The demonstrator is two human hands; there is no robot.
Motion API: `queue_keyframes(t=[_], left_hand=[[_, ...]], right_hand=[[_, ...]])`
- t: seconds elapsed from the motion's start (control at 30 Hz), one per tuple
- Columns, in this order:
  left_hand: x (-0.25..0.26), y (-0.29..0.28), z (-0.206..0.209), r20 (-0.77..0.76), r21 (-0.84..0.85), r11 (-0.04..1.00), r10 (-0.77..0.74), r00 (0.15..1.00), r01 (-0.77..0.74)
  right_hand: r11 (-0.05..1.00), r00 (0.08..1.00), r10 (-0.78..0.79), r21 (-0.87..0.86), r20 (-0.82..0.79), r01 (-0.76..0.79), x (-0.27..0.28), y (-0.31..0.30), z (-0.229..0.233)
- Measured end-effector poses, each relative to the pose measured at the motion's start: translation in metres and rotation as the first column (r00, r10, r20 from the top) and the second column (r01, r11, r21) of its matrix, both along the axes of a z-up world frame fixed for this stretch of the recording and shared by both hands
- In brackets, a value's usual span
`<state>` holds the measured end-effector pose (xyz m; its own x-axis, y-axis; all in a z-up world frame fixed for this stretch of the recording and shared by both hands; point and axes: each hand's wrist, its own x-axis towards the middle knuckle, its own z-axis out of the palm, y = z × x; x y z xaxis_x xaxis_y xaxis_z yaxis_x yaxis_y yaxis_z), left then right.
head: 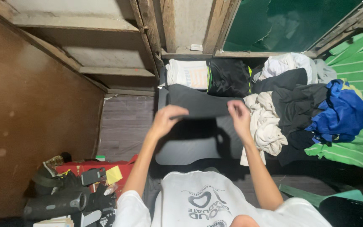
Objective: The person folds several items of clothing one by one on a dark mat. They handle a black shirt, a dark gray shirt, a white pair of pants, and a blue patterned shirt, smoothing and folding each into a compact rectangle before stacking them.
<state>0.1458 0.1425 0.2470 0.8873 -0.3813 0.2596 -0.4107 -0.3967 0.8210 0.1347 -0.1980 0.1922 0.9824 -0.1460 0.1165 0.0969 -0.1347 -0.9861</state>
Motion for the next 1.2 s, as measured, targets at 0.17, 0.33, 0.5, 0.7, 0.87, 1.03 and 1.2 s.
queue_keyframes(t=[0.17, 0.33, 0.5, 0.7, 0.87, 1.03, 1.2], left_hand=[[-0.073, 0.01, -0.105, -0.071, 0.167, 0.982, -0.074, 0.995, 0.085], [-0.16, 0.023, -0.19, -0.194, 0.371, 0.915, -0.09, 0.977, 0.158], [-0.182, 0.025, -0.186, -0.287, 0.33, 0.928, -0.075, 0.955, 0.172], [-0.1, 0.006, -0.173, -0.336, -0.065, 0.987, 0.118, 0.934, -0.148], [0.011, -0.027, -0.21, -0.188, 0.09, 0.93, 0.368, 0.911, -0.357], [0.025, -0.041, -0.221, -0.006, 0.377, 0.526, 0.825, 0.566, -0.762], [-0.048, -0.058, -0.208, -0.416, 0.41, 0.683, 0.73, 0.542, -0.605]], right_hand=[[0.986, 0.987, 0.05, -0.153, -0.154, -0.073, -0.092, 0.013, -0.062], [0.942, 0.831, 0.166, -0.163, -0.531, -0.292, -0.184, 0.018, -0.122], [0.843, 0.874, 0.213, -0.371, -0.436, -0.39, -0.217, 0.012, -0.121], [0.832, 0.995, 0.086, -0.554, 0.046, -0.046, -0.147, 0.007, -0.118], [0.914, 0.952, -0.159, -0.404, -0.263, 0.041, -0.019, 0.018, -0.148], [0.818, 0.876, -0.372, -0.554, -0.306, 0.154, 0.022, 0.032, -0.17], [0.821, 0.744, -0.437, -0.562, -0.505, 0.101, -0.018, 0.052, -0.177]])
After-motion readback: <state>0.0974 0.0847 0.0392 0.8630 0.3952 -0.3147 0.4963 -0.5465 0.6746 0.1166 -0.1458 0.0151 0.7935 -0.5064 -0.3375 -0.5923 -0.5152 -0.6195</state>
